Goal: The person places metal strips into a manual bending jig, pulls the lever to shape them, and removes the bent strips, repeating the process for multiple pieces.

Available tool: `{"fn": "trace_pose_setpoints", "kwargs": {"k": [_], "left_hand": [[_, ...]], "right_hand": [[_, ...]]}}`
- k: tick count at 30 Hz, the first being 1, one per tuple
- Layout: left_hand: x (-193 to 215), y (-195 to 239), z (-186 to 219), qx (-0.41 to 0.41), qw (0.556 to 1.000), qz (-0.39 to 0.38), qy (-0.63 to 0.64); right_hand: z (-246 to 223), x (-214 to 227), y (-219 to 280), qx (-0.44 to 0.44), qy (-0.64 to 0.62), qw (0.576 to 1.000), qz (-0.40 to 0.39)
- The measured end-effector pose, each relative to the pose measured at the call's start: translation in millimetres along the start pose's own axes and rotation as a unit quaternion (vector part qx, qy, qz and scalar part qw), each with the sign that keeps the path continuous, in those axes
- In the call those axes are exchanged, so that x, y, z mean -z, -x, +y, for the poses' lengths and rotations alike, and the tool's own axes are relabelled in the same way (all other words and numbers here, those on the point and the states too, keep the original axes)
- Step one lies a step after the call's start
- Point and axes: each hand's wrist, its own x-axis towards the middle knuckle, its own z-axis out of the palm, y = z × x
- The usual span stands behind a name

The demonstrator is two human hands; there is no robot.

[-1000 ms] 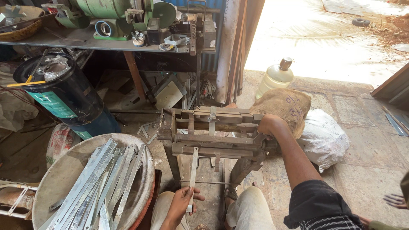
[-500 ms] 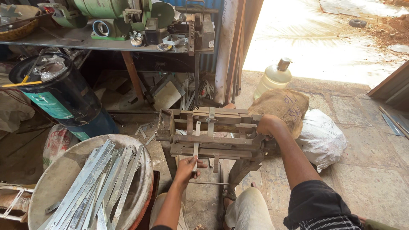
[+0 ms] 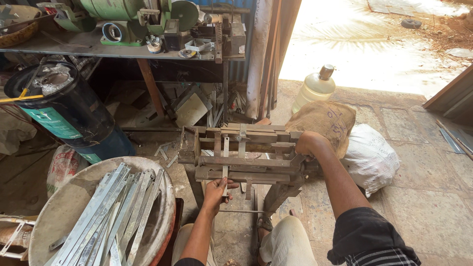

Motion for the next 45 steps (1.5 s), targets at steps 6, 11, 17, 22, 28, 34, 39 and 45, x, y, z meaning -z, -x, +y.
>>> {"fn": "trace_pose_setpoints", "kwargs": {"k": [6,11,17,22,28,34,39,45], "left_hand": [[-0.6,4.3,4.3,0.01,1.0,0.004,-0.005],[1.0,4.6,4.4,-0.001,1.0,-0.011,0.012],[4.7,12.4,0.8,0.013,0.999,0.021,0.041],[23.6,26.8,-15.1,-0.06,0.989,0.134,-0.004],[29.9,45.7,5.1,-0.275,0.944,0.114,-0.139],[4.4,55.3,46.5,-0.367,0.863,0.065,-0.34],[-5.7,33.2,47.3,-0.339,0.873,0.088,-0.338],[15.9,51.0,10.4,-0.352,0.924,0.045,-0.14]], "right_hand": [[-0.2,-1.5,-3.3,-0.005,-0.009,1.0,0.004],[8.4,-15.9,-1.9,0.019,0.022,0.999,0.045],[29.7,-134.2,64.0,0.025,-0.096,0.944,0.314],[8.2,-241.2,103.8,0.001,-0.194,0.9,0.389],[19.8,-236.2,95.3,0.028,-0.198,0.913,0.356],[46.8,-111.8,16.7,0.114,-0.066,0.942,0.308],[28.6,-31.6,-50.1,0.069,0.034,0.994,0.075],[23.4,-21.4,-93.4,0.142,0.244,0.956,-0.077]]}}
